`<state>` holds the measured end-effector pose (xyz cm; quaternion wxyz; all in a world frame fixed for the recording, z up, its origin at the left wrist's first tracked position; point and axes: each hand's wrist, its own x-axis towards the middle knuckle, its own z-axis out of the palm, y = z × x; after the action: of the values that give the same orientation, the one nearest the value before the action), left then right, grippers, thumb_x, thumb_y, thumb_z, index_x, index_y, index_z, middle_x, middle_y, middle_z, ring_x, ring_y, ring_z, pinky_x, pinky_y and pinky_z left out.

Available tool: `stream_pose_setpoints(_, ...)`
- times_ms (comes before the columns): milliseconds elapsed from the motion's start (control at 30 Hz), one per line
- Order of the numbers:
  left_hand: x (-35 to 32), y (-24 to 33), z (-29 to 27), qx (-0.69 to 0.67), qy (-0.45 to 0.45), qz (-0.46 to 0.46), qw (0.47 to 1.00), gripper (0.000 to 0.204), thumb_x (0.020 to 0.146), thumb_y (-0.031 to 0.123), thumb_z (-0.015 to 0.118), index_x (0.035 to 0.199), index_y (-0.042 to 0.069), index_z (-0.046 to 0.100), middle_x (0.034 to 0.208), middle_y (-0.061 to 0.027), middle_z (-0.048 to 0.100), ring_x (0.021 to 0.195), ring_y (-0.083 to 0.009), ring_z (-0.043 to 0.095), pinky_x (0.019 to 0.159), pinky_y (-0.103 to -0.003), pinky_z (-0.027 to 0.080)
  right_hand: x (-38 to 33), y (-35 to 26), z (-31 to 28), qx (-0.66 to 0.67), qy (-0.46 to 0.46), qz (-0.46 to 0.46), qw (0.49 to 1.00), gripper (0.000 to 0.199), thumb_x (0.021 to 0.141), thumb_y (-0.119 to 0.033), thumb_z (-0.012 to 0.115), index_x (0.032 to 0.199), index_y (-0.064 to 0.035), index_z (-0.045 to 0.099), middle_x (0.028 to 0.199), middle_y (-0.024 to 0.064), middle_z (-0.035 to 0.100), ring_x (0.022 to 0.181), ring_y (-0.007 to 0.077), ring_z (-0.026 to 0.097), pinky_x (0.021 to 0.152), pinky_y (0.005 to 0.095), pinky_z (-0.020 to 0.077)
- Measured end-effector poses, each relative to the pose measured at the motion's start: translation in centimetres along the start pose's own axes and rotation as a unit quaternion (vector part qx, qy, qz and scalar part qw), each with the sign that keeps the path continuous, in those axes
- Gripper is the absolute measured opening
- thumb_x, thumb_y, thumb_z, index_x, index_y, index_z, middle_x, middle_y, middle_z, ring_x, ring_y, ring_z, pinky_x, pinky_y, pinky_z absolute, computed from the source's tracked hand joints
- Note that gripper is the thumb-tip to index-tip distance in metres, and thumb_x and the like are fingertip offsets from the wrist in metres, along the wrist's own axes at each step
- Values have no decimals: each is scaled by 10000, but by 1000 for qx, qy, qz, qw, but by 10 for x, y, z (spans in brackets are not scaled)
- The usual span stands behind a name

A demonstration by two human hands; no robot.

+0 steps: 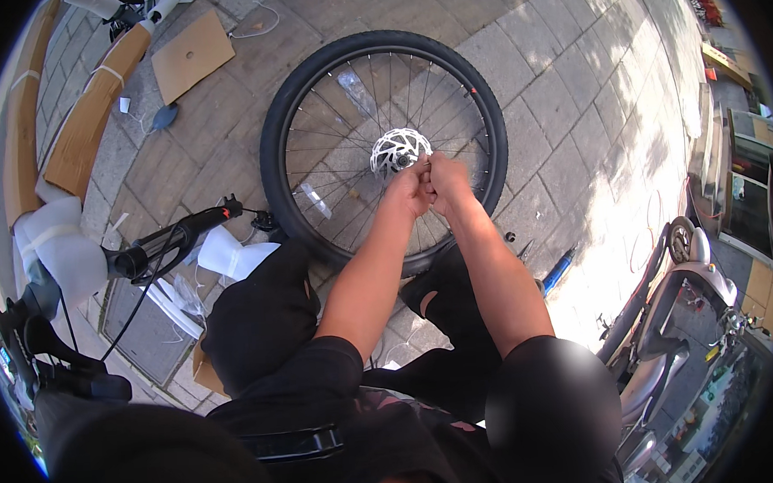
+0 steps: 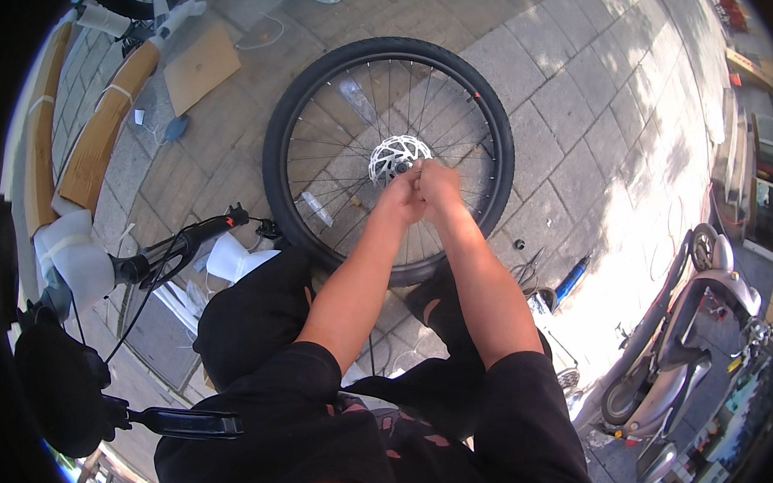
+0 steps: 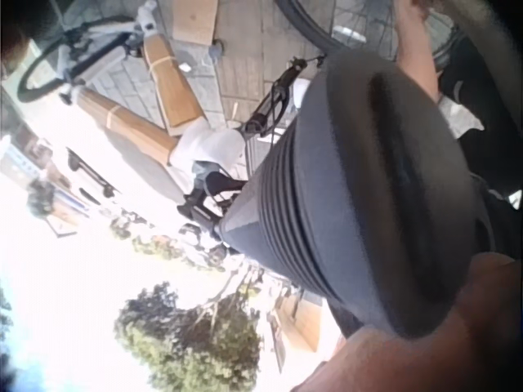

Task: The person assembles a bicycle wheel by hand, attaching a disc brake rotor to the hub and tightening the bolts. The person then picks up the wheel and briefly handles the bicycle frame.

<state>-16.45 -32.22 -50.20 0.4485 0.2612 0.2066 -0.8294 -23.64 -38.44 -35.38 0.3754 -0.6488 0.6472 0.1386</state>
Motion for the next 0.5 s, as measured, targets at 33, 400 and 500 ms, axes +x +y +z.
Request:
stream_pose_setpoints(33, -4, 0, 3, -11, -19, -17, 1000, 190, 1053, 375, 692, 968, 209, 726, 859, 71, 701, 740, -89, 573, 715, -296, 410, -3, -1, 0, 72, -7, 50, 996, 273, 1038, -219, 561, 1042, 6, 716, 850, 239, 733, 770, 359, 756, 692, 441, 611)
stream_pose_setpoints(400, -24, 4, 42, 26, 156, -2, 987, 119, 1000, 344, 755, 968, 236, 714, 878, 92, 695, 808, -59, 571, 750, -267, 370, -8, 6, -37, -425, 34, -348, 835, 254, 911, -228, 679, 1052, -32, 759, 1090, 166, 767, 990, 317, 769, 865, 394, 606)
stream_pose_setpoints(500, -24, 3, 41, 23, 170, 2, 985, 135, 986, 340, 770, 948, 233, 697, 861, 91, 677, 802, -70, 566, 747, -272, 369, -4, 2, -39, -434, 23, -361, 825, 233, 885, -226, 691, 1001, -40, 770, 969, 166, 774, 950, 310, 772, 843, 383, 609)
